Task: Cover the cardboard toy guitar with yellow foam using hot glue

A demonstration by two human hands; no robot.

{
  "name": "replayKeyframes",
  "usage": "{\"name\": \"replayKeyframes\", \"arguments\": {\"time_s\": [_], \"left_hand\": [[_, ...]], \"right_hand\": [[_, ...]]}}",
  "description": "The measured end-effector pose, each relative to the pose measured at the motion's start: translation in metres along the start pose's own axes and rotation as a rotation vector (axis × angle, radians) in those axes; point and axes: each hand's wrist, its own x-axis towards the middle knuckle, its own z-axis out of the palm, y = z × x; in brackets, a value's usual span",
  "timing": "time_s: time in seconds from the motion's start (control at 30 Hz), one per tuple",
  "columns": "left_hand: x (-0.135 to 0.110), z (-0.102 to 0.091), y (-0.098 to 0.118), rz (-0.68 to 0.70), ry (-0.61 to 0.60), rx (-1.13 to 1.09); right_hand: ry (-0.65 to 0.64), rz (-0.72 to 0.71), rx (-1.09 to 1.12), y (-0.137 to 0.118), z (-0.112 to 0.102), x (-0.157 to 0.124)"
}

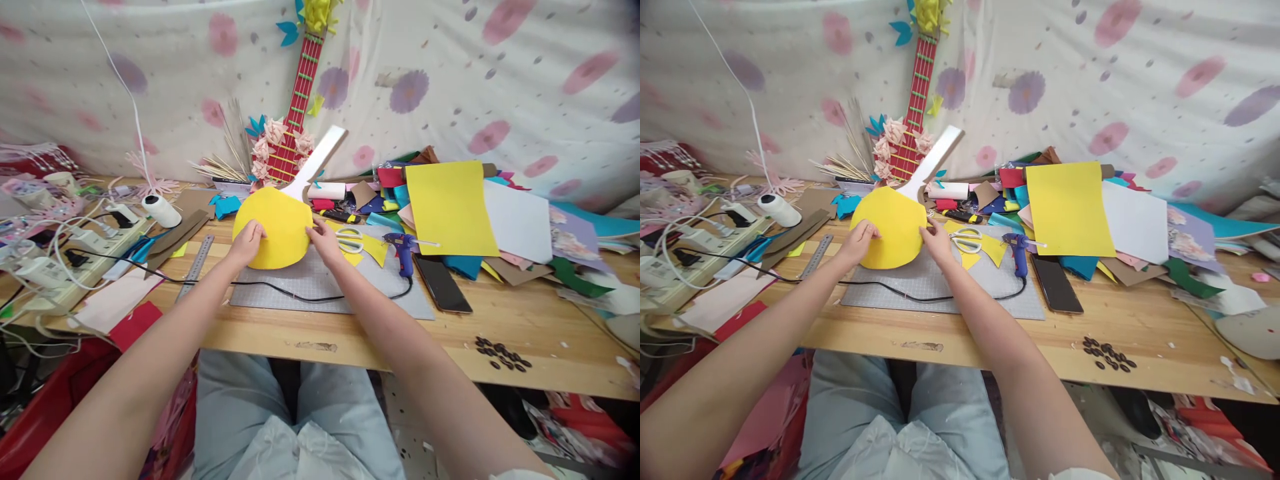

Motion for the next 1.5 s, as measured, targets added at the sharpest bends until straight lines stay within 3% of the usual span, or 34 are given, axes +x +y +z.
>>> {"name": "replayKeyframes", "arguments": {"time_s": [0.1,0.2,0.33,0.43,0.6,0.73,0.93,1.07,1.3,1.4,1.5], "left_hand": [[-0.002,0.015,0.012,0.138,0.019,0.162],[-0.006,0.037,0.022,0.244,0.011,0.284],[-0.011,0.062,0.026,0.239,0.027,0.398],[-0.015,0.071,0.022,0.25,0.047,0.45],[-0.018,0.076,0.016,0.306,0.077,0.485],[-0.018,0.078,0.016,0.316,0.133,0.473],[-0.017,0.076,0.013,0.292,0.187,0.402],[-0.017,0.07,0.015,0.268,0.203,0.362],[-0.017,0.059,0.035,0.211,0.13,0.379],[-0.014,0.06,0.047,0.257,0.072,0.4],[-0.009,0.064,0.055,0.302,0.088,0.339]], "right_hand": [[0.002,0.015,0.031,-0.011,-0.016,0.009],[-0.016,0.059,0.039,-0.019,-0.019,0.016],[0.01,0.125,0.116,-0.021,-0.018,0.017],[0.031,0.227,0.266,-0.015,-0.024,0.01],[-0.043,0.303,0.379,0.001,-0.039,-0.015],[-0.135,0.317,0.535,0.009,-0.035,-0.026],[-0.065,0.334,0.663,0.006,-0.02,-0.021],[-0.086,0.289,0.667,-0.002,-0.018,-0.017],[-0.173,0.18,0.618,-0.016,-0.013,-0.015],[-0.197,0.135,0.629,-0.02,-0.009,-0.019],[-0.223,0.115,0.673,-0.026,-0.006,-0.023]]}}
